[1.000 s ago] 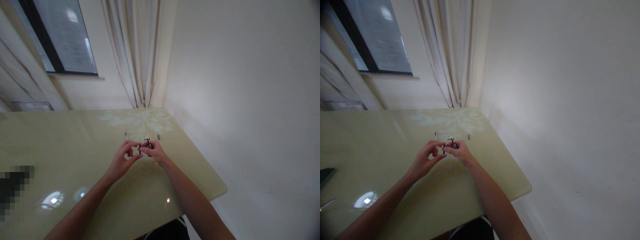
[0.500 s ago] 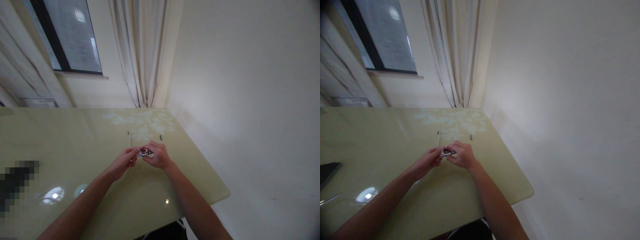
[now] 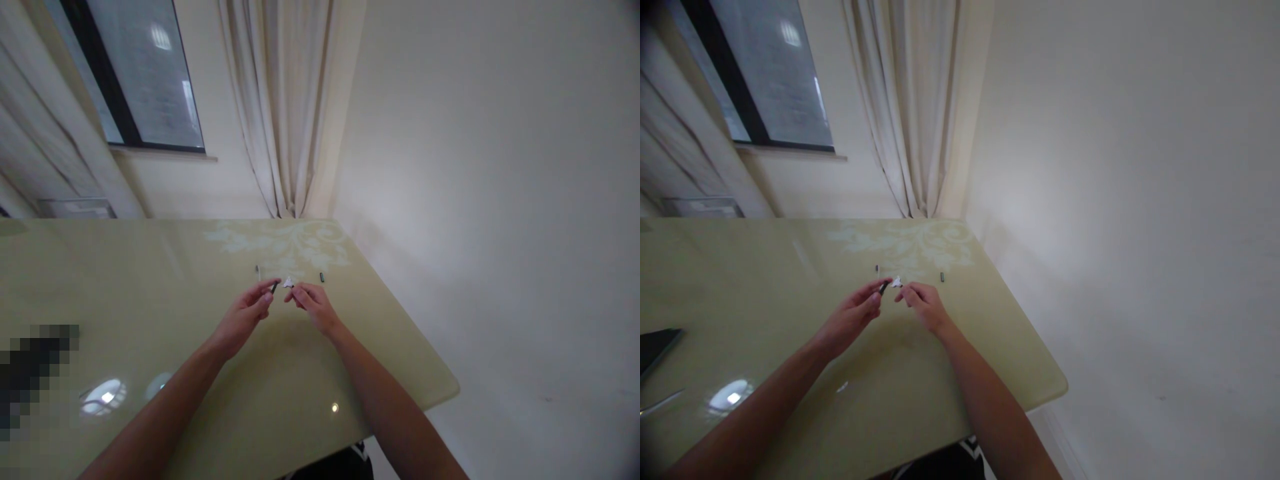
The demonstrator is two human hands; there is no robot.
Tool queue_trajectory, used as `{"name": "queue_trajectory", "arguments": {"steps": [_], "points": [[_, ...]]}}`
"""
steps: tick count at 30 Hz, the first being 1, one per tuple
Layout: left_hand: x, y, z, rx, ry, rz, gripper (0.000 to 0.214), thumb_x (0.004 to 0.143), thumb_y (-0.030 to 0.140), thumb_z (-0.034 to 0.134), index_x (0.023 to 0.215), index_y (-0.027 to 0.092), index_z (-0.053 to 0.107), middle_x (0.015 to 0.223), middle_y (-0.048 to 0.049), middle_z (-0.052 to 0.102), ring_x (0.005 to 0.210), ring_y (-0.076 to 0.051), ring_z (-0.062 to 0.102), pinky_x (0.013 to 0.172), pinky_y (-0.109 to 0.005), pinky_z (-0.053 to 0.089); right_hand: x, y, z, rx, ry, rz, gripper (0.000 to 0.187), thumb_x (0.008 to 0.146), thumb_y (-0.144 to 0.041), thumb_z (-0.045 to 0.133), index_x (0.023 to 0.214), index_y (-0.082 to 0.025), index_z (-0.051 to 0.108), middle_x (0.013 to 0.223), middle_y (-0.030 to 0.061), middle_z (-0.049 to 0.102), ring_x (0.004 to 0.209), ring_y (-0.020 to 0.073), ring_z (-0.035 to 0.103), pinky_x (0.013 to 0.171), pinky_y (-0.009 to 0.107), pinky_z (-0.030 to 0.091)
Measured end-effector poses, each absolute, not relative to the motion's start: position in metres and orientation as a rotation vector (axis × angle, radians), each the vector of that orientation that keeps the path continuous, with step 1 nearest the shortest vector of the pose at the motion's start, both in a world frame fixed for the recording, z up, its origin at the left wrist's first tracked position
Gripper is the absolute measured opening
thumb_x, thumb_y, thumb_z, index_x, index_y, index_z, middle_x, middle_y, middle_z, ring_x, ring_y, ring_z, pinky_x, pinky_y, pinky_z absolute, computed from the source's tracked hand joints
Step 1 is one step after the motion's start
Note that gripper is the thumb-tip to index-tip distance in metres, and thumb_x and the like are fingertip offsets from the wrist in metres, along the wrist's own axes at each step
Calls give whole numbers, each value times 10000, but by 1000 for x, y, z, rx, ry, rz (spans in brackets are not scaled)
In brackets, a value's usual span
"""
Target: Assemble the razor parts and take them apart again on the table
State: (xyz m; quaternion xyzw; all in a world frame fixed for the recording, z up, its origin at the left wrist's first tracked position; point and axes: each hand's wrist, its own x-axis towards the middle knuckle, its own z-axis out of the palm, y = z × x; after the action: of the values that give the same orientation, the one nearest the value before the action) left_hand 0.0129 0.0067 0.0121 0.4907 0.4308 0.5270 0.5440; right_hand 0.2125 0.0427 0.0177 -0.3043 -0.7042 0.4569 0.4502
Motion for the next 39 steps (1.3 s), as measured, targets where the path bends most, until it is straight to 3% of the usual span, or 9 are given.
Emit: {"name": "queue_trajectory", "arguments": {"steps": [5,22,26,30,35,39], "points": [[13,6,14,1138,910,1320,551,764,534,825,1252,290,747,952,-25,616,705,-109,446,663,-248,400,207,42,15,-681,-1594,1490,543,939,-636,561,757,-142,691,561,-59,359,499,88,274,496,258,189],[10,7,15,1307,987,1322,490,791,473,813,1246,302,756,1070,-52,723,853,-171,586,759,-285,461,207,40,17,-687,-1642,1604,539,926,-638,609,804,-132,748,553,-58,362,503,87,271,499,263,172],[9,5,20,1328,1024,1346,481,760,427,840,1209,264,779,942,-32,704,848,-173,598,798,-301,479,208,41,17,-693,-1679,1566,558,920,-657,608,834,-130,768,547,-64,349,508,88,272,511,262,190],[9,4,23,1343,1046,1375,445,732,382,865,1156,261,804,774,18,575,757,-137,538,741,-272,460,208,42,18,-674,-1705,1566,560,915,-655,617,882,-121,783,549,-70,336,507,88,260,516,264,192],[7,5,22,1403,1065,1380,413,725,386,872,1111,246,823,742,21,526,718,-132,510,693,-271,439,209,42,18,-677,-1733,1555,574,927,-662,595,911,-121,786,549,-74,324,507,91,244,519,268,186],[6,5,20,1355,1011,1363,427,718,382,881,1120,253,819,762,16,552,745,-142,546,741,-301,477,209,41,18,-646,-1740,1556,576,920,-672,602,929,-126,782,563,-68,339,526,97,268,527,264,201]]}}
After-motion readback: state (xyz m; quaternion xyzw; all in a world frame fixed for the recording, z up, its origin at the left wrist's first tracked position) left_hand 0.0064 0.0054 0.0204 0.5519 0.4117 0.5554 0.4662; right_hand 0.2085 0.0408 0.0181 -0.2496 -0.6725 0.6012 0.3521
